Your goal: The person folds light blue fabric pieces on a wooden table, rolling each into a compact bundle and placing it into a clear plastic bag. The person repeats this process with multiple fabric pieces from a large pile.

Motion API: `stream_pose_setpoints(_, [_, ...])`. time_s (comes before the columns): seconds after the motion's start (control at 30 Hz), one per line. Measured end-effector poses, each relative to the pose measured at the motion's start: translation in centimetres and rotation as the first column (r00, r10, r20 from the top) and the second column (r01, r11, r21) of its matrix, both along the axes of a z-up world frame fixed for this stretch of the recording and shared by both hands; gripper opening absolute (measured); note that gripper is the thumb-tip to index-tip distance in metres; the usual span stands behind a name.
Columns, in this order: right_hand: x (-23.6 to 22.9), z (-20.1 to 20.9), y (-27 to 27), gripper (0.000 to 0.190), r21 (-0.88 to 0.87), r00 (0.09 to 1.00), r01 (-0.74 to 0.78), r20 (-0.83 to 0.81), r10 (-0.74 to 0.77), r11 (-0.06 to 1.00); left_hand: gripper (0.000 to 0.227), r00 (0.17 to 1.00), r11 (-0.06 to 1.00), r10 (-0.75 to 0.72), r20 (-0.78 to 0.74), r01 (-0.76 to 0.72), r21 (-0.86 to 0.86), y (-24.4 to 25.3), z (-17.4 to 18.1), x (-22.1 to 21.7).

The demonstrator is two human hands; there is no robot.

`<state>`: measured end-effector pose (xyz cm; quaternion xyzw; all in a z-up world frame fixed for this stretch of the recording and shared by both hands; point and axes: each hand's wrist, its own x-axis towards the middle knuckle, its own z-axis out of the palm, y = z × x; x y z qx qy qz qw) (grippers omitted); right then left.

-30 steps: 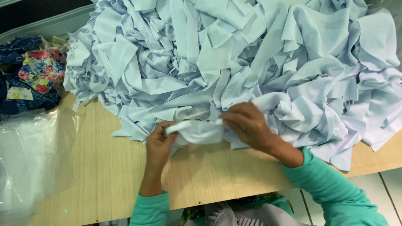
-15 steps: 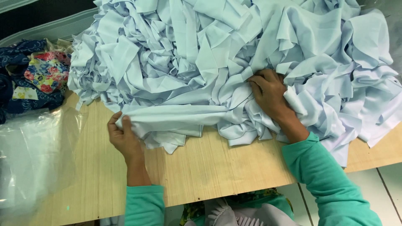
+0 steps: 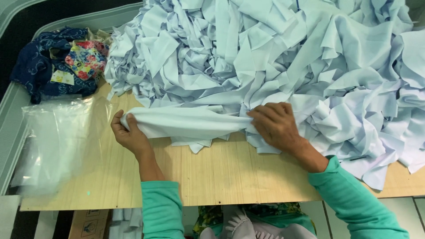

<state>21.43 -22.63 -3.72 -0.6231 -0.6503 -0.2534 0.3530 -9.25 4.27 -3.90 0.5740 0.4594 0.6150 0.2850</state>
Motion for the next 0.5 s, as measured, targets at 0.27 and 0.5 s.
stream_pose_setpoints(0.27, [1.0,-1.1,0.8,0.041,-0.178,0.971,0.109,0.229,-0.067,0.978,0.018,0.993,0.993,0.114,-0.027,-0.114,0.013,2.9,-1.8,-3.6])
stream_pose_setpoints(0.5, [7.2,2.4,-1.0,0.029,0.026,0.881,0.358,0.323,-0.347,0.934,0.017,0.979,0.98,0.197,0.045,-0.195,-0.048,3.7,-2.7,-4.7])
